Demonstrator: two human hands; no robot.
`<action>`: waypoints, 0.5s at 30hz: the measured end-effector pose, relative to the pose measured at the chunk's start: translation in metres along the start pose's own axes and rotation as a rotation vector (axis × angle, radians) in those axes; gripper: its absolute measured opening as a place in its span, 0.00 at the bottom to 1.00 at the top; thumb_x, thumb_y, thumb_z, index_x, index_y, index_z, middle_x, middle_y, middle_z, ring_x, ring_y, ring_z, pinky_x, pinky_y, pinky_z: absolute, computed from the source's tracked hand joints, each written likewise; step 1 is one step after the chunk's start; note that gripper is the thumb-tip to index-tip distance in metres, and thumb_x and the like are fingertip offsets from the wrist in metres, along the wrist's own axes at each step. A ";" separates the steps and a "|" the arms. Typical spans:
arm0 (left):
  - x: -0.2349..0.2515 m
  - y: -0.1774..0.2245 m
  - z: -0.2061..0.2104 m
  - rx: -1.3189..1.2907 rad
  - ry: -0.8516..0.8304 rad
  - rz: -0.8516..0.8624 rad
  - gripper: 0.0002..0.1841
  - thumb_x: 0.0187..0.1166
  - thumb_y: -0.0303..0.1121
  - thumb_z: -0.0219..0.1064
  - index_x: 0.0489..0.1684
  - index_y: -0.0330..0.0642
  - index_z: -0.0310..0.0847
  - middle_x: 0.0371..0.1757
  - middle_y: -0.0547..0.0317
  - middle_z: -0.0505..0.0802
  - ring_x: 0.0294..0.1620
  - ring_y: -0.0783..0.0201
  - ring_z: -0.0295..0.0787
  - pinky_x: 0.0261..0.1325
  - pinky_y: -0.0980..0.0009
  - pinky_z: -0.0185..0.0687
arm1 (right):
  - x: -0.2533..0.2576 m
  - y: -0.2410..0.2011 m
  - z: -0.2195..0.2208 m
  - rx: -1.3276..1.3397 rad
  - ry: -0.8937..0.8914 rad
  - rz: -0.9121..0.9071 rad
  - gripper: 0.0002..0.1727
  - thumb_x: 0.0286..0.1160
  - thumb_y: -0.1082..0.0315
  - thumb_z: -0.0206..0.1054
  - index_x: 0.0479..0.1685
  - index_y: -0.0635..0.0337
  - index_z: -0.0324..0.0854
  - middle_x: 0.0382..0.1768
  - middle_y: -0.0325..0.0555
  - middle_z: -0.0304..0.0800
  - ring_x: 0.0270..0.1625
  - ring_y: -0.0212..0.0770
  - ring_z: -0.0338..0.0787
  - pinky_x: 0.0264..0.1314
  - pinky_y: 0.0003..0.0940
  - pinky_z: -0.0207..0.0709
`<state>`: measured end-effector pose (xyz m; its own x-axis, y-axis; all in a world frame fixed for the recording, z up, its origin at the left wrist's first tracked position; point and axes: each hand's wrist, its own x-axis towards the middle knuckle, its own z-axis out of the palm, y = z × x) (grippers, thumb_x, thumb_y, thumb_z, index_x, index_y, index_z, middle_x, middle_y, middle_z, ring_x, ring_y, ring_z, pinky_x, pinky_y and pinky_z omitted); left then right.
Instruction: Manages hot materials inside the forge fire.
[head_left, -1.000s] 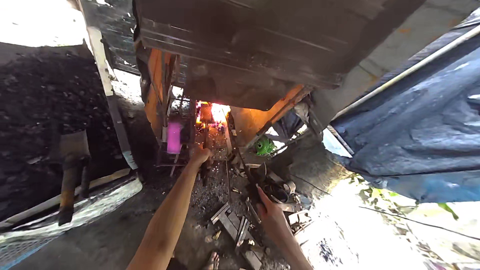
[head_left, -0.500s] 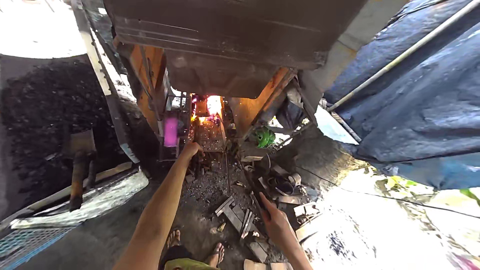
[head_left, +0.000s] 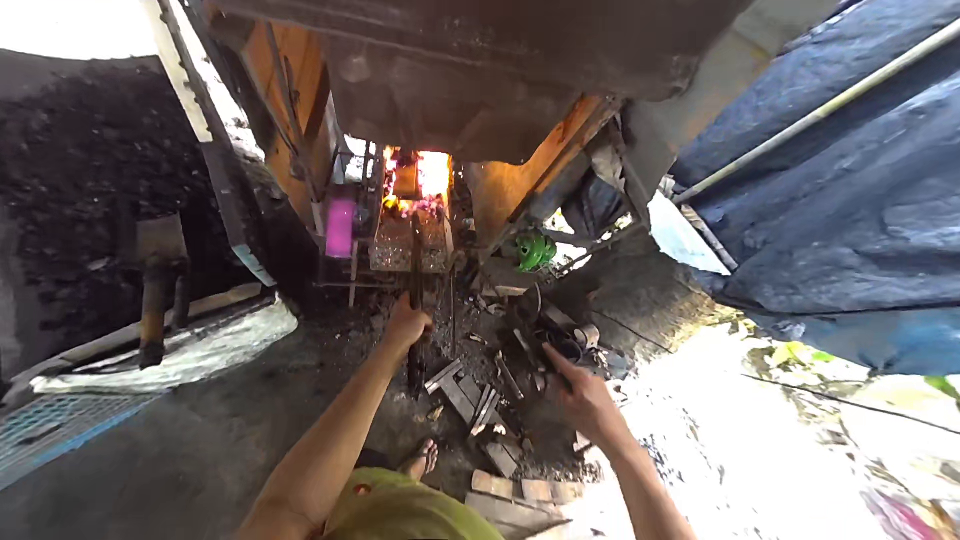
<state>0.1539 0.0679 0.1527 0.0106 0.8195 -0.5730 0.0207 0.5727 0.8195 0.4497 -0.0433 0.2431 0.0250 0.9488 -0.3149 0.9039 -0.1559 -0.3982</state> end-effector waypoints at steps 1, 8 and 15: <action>-0.015 -0.022 0.003 0.035 -0.037 -0.037 0.39 0.67 0.17 0.70 0.85 0.42 0.63 0.52 0.41 0.90 0.36 0.52 0.93 0.36 0.56 0.92 | 0.003 0.004 -0.006 -0.018 -0.009 -0.008 0.30 0.87 0.64 0.58 0.90 0.46 0.67 0.56 0.61 0.94 0.57 0.61 0.94 0.65 0.65 0.81; 0.017 -0.171 0.023 0.588 -0.387 -0.053 0.30 0.71 0.22 0.69 0.77 0.42 0.73 0.56 0.42 0.90 0.47 0.48 0.89 0.51 0.47 0.86 | 0.016 0.020 -0.021 -0.046 -0.018 -0.060 0.30 0.88 0.64 0.55 0.91 0.48 0.66 0.54 0.60 0.94 0.54 0.59 0.94 0.63 0.62 0.82; 0.084 -0.234 0.053 0.743 -0.391 -0.233 0.31 0.73 0.27 0.67 0.82 0.47 0.72 0.57 0.38 0.89 0.47 0.45 0.90 0.50 0.46 0.86 | 0.019 0.036 -0.001 -0.012 -0.001 -0.073 0.30 0.87 0.64 0.55 0.90 0.49 0.66 0.49 0.55 0.96 0.46 0.54 0.95 0.56 0.58 0.85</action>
<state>0.2026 0.0013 -0.0876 0.2645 0.5392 -0.7996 0.7109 0.4513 0.5394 0.4834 -0.0306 0.2234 -0.0416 0.9572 -0.2865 0.9083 -0.0833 -0.4100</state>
